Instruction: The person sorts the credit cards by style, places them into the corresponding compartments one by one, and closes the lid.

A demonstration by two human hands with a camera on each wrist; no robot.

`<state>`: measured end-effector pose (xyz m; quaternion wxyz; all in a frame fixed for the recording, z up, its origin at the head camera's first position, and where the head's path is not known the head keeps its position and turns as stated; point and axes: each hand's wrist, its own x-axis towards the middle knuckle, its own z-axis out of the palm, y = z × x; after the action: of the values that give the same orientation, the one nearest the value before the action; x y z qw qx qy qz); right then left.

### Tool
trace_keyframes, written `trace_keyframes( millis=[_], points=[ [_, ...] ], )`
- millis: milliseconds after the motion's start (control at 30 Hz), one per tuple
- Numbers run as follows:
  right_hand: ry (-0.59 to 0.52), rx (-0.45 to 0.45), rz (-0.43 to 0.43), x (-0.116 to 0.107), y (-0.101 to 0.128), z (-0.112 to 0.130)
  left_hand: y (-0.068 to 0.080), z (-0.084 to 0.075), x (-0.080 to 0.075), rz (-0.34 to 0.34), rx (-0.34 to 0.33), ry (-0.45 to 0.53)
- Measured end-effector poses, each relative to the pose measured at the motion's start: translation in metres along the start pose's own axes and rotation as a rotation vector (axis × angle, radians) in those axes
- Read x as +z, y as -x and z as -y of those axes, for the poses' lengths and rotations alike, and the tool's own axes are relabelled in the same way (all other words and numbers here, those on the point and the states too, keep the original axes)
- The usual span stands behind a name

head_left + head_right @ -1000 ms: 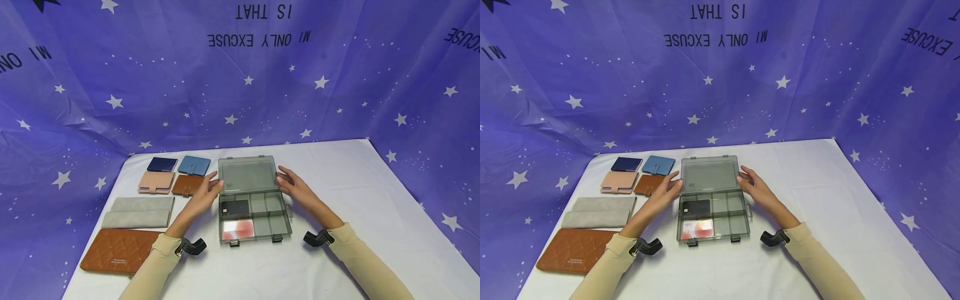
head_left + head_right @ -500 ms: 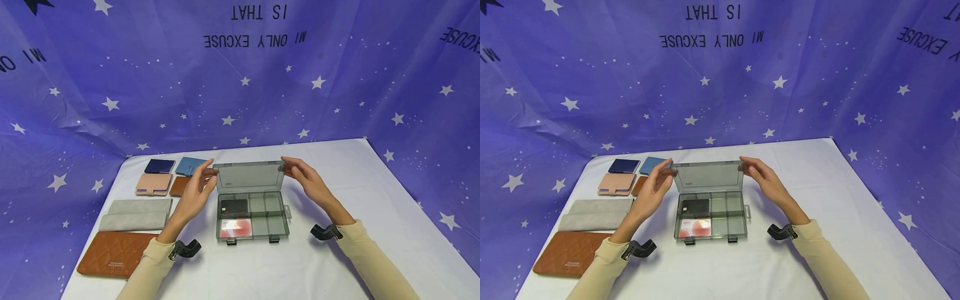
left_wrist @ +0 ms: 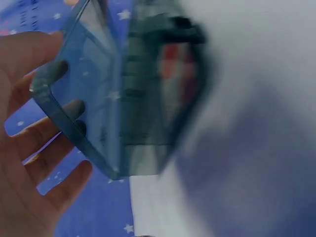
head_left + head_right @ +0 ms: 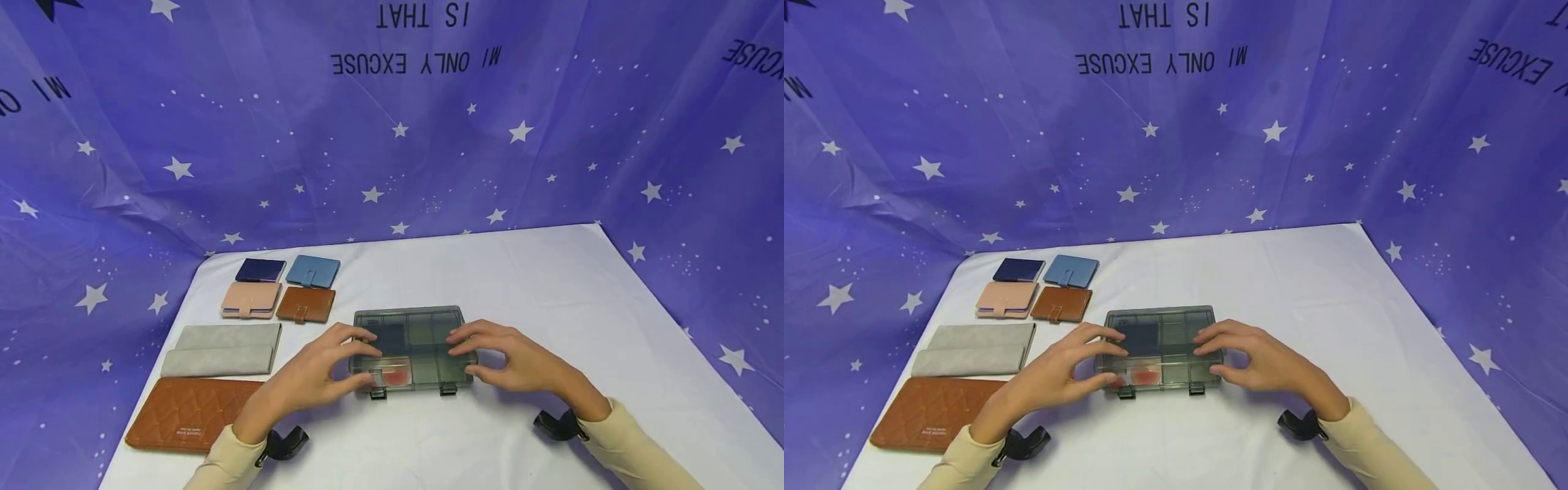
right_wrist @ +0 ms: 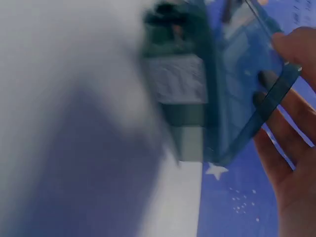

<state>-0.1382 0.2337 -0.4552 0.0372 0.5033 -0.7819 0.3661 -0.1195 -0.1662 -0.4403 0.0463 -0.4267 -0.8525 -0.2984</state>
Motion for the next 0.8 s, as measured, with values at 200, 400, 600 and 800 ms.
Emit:
trace_keyframes(
  millis=[200, 400, 600, 800],
  points=[
    [0.181, -0.003, 0.088, 0.016, 0.011, 0.003, 0.009, 0.001, 0.017, 0.046, 0.083, -0.126],
    [0.262, -0.037, 0.087, 0.025, 0.013, 0.003, 0.012, 0.0, 0.026, 0.064, 0.09, -0.154],
    [0.385, -0.044, 0.101, 0.031, 0.013, 0.003, 0.01, -0.001, 0.028, 0.114, 0.089, -0.257],
    [0.478, -0.01, 0.123, 0.036, 0.01, 0.007, 0.004, 0.001, 0.031, 0.083, 0.137, -0.349]
  ],
)
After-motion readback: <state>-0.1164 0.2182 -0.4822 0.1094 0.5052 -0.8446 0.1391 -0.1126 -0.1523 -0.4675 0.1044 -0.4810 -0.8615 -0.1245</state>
